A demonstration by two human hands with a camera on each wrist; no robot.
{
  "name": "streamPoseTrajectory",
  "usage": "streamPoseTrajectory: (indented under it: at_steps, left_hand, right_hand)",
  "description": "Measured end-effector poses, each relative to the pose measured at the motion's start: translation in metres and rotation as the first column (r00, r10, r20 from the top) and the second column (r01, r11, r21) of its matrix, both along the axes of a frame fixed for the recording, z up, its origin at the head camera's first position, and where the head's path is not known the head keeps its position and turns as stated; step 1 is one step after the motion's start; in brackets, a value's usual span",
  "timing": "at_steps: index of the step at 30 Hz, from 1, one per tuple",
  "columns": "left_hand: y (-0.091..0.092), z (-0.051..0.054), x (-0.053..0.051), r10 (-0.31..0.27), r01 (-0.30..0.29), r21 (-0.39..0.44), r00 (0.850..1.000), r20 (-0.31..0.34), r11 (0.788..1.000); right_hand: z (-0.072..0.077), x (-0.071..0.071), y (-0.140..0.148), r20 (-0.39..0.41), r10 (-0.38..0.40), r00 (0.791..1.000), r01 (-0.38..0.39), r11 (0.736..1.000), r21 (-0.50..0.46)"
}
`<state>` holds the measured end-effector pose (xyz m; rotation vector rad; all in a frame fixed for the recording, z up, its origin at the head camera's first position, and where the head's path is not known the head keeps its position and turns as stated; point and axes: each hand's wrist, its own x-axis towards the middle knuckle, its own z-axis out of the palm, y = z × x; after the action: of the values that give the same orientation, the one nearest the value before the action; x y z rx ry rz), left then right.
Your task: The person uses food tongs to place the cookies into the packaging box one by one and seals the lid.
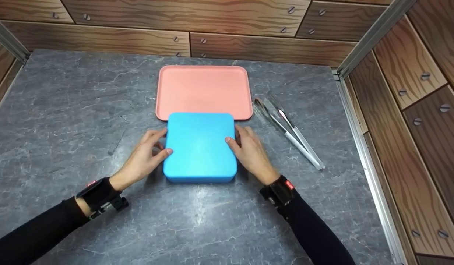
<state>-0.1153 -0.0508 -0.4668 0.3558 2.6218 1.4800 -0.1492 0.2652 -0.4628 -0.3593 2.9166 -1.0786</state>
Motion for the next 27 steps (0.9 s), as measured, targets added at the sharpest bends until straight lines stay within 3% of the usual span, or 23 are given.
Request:
streamPoseTrajectory:
  at_steps: [3, 6, 9, 12, 18, 23, 27]
  left_hand:
    - [0.0, 0.001, -0.001, -0.052, 0.048, -0.052, 0.997, -0.061, 0.997]
    - [-0.001, -0.001, -0.004, -0.103, 0.093, -0.104, 0.99, -0.098, 0.99]
    - [0.001, -0.002, -0.007, -0.139, 0.115, -0.189, 0.983, -0.123, 0.975]
    - [0.006, -0.002, -0.011, -0.174, 0.119, -0.306, 0.972, -0.158, 0.945]
    - [0.016, -0.012, -0.019, -0.234, 0.139, -0.464, 0.96, -0.152, 0.875]
    - [0.017, -0.018, -0.021, -0.238, 0.131, -0.484, 0.957, -0.166, 0.865]
    - [0.018, -0.016, -0.023, -0.237, 0.125, -0.49, 0.956, -0.173, 0.863]
  right_hand:
    - [0.003, 0.001, -0.003, -0.124, 0.058, 0.991, -0.043, 0.992, 0.117]
    - [0.005, 0.0, -0.005, -0.223, 0.133, 0.966, -0.085, 0.973, 0.213]
    - [0.004, -0.001, -0.009, -0.263, 0.201, 0.944, -0.12, 0.948, 0.294]
    - [0.001, -0.004, -0.015, -0.238, 0.248, 0.939, -0.156, 0.924, 0.348]
    - [-0.007, -0.001, -0.02, -0.114, 0.237, 0.965, -0.181, 0.913, 0.366]
    - [-0.007, -0.001, -0.022, -0.075, 0.221, 0.972, -0.179, 0.912, 0.369]
    - [-0.005, -0.003, -0.023, -0.085, 0.219, 0.972, -0.173, 0.91, 0.376]
